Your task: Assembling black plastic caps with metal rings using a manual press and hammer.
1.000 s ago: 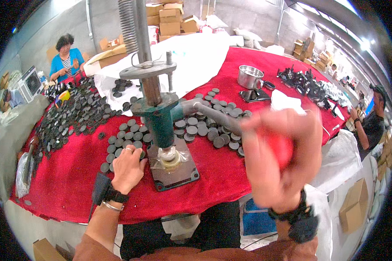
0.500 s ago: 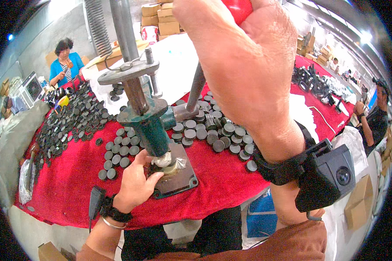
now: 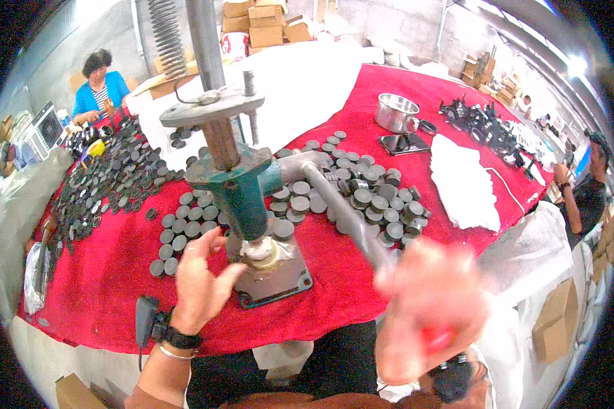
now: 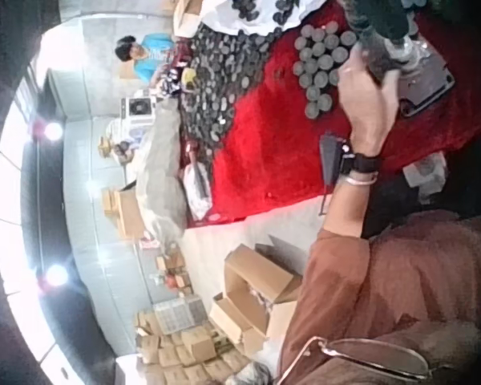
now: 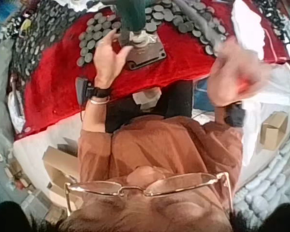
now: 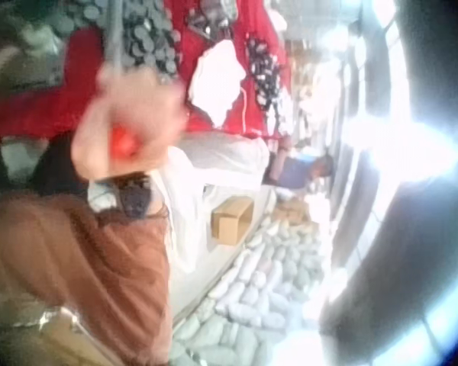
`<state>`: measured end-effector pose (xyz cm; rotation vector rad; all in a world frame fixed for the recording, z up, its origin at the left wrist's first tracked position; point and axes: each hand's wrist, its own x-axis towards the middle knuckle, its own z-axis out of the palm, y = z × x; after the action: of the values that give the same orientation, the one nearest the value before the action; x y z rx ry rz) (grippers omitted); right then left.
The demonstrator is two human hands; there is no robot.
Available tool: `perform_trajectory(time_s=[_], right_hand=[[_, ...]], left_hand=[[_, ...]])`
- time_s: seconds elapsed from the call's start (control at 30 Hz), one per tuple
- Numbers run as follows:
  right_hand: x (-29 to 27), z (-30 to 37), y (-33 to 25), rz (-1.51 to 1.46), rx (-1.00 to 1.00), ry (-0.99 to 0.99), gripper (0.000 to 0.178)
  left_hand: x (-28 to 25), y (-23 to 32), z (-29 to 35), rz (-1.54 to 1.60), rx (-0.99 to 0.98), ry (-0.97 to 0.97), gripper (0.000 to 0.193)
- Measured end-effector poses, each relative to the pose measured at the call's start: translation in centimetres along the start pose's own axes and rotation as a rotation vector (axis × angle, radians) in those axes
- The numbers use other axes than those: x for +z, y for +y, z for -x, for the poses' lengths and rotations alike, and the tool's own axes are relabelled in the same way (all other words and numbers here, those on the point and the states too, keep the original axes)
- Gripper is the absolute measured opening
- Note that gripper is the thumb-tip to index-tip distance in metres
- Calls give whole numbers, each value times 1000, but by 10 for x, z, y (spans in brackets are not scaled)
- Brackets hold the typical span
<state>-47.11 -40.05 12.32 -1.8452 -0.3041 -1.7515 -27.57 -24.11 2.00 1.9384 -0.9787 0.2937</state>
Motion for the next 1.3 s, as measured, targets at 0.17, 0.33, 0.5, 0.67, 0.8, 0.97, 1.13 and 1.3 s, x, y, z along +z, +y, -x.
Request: perform_trajectory(time_s=[0.17, 0.33, 0.5, 0.67, 0.8, 0.97, 1.13, 1.3], right_hand=[[-13, 62, 0, 7, 49, -46, 28], [-22, 23, -5, 49, 34, -225, 28], [18, -62, -12, 304, 204, -164, 10], [11, -103, 22, 502, -413, -290, 7], [11, -102, 18, -134, 207, -213, 13], [12, -101, 23, 31, 14, -320, 17], [5, -104, 18, -83, 156, -334, 14], [-2, -101, 20, 551, -386, -414, 11]], left_hand=[[-21, -40, -2, -481, -35, 81, 36], [-11, -44, -8, -645, -62, -70, 31], [-13, -50, -4, -396, -114, 33, 37], [-20, 17, 1, 169, -174, -217, 63], [-3, 20, -3, 156, -133, -266, 71], [13, 30, -12, 162, -133, -234, 71], [29, 17, -13, 269, -169, -179, 77], [32, 22, -12, 223, -247, -169, 86]])
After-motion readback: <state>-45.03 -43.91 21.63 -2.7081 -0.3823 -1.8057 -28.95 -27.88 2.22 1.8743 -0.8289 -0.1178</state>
